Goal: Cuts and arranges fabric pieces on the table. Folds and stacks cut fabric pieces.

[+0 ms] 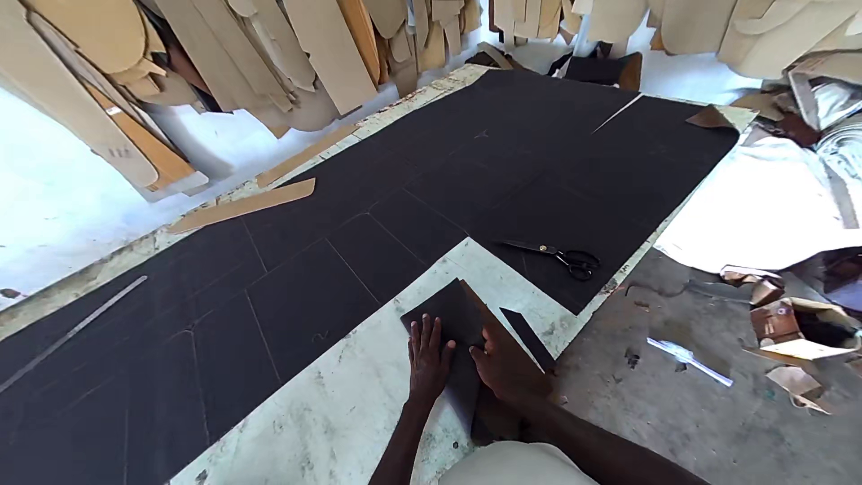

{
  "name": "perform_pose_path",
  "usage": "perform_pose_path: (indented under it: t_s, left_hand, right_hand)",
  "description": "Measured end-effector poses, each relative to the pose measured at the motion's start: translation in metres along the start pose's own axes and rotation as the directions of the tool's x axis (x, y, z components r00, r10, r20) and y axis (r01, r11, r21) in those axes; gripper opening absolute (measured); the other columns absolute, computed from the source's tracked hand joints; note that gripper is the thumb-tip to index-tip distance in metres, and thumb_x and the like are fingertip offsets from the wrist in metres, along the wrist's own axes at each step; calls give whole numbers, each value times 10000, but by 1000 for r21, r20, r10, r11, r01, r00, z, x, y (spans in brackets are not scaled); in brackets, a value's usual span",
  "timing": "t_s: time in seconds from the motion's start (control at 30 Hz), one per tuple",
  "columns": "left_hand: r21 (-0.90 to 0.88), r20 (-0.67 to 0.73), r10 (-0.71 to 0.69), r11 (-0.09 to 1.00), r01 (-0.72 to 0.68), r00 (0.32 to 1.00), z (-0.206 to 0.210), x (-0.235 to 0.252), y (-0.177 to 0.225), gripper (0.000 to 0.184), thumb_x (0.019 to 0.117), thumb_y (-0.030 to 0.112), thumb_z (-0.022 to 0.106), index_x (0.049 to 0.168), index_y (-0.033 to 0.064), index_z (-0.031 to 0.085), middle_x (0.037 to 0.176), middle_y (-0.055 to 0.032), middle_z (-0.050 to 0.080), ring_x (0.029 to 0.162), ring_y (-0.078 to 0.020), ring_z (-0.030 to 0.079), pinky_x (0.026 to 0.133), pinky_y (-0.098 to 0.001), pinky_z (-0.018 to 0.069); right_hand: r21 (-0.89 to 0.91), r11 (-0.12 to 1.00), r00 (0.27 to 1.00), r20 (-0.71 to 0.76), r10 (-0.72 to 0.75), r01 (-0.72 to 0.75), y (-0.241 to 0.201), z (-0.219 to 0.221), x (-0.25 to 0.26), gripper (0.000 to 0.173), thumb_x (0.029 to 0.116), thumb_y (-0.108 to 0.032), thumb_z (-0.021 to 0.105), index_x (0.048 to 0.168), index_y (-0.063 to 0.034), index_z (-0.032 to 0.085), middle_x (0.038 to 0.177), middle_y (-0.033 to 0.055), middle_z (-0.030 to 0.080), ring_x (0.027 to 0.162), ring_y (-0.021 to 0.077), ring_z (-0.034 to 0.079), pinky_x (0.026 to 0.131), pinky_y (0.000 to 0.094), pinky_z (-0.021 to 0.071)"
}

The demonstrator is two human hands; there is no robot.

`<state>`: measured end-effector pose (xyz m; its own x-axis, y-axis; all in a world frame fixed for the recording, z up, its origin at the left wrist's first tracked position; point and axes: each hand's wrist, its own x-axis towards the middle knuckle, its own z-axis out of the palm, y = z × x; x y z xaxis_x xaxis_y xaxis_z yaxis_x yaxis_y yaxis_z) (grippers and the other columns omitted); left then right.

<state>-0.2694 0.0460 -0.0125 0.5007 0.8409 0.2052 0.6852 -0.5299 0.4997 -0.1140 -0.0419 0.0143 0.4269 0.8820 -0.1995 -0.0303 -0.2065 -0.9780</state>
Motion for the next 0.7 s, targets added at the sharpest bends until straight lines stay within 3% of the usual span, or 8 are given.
perform_pose_path:
  t_s: [0.13, 0.37, 0.47, 0.53, 0.57, 0.63, 0.67, 0.7]
  left_hand:
    - [91, 76, 7, 996, -14, 997, 11, 1, -7, 671, 1048, 619, 295, 1609, 256, 365, 1710, 10, 224, 1593, -312, 96, 1246, -644, 104]
    - [177, 104, -2, 984, -16, 995, 21, 1, -11, 678, 1042, 641, 282, 1603, 272, 376, 1708, 6, 233, 1588, -328, 114, 1237, -655, 102]
    - [225, 129, -12, 974, -18, 992, 21, 1, -12, 693, 1037, 657, 262, 1607, 276, 365, 1711, 6, 222, 1590, -322, 110, 1241, -648, 98]
    - [260, 165, -35, 966, -10, 986, 19, 1, -10, 711, 1030, 674, 248, 1619, 284, 334, 1720, 16, 187, 1593, -316, 88, 1245, -639, 78]
    - [274, 176, -45, 962, -5, 983, 18, 1, -10, 716, 1029, 677, 242, 1622, 285, 325, 1723, 15, 177, 1594, -315, 81, 1243, -641, 73]
    - [297, 189, -60, 955, 1, 980, 16, 2, -13, 723, 1028, 686, 224, 1629, 292, 303, 1728, 14, 155, 1596, -310, 68, 1237, -655, 66]
    - [307, 195, -64, 952, 1, 979, 14, 3, -15, 723, 1029, 686, 213, 1631, 294, 294, 1729, 13, 146, 1596, -309, 66, 1232, -663, 65]
    - [312, 195, -58, 950, -6, 979, 13, 3, -17, 722, 1032, 681, 213, 1632, 288, 293, 1729, 6, 147, 1595, -315, 70, 1228, -670, 71]
  right_hand:
    - [193, 979, 993, -84, 77, -60, 11, 1, 2, 586, 955, 4, 596, 1508, -91, 428, 1361, 148, 615, 1202, 232, 633, 993, 444, 549]
    - [275, 948, 985, -20, 172, -160, -15, -9, -1, 654, 920, 60, 620, 1508, -151, 426, 1330, 126, 637, 1155, 248, 662, 943, 456, 578]
    - [264, 937, 970, -12, 242, -230, -23, -15, -2, 646, 940, -11, 649, 1522, -171, 418, 1343, 126, 633, 1167, 257, 652, 949, 468, 569]
    - [148, 963, 970, -61, 237, -226, -20, -20, -2, 739, 981, -129, 646, 1611, -208, 268, 1476, 108, 547, 1259, 262, 605, 994, 485, 542]
    - [48, 988, 982, -110, 154, -149, -14, -21, -2, 768, 984, -155, 644, 1625, -187, 224, 1530, 107, 494, 1300, 255, 578, 1020, 483, 528]
    - [-251, 957, 977, -115, -180, 147, -6, -23, -1, 753, 972, -216, 639, 1609, -72, 264, 1608, 146, 382, 1449, 255, 431, 1146, 471, 435]
    - [-428, 844, 932, -12, -363, 323, -7, -25, 0, 716, 991, -312, 612, 1590, -45, 324, 1643, 153, 325, 1522, 268, 315, 1218, 479, 346]
    - [-580, 674, 871, 140, -470, 457, -11, -26, 1, 679, 1024, -428, 555, 1582, -86, 376, 1671, 136, 277, 1559, 282, 222, 1256, 502, 270]
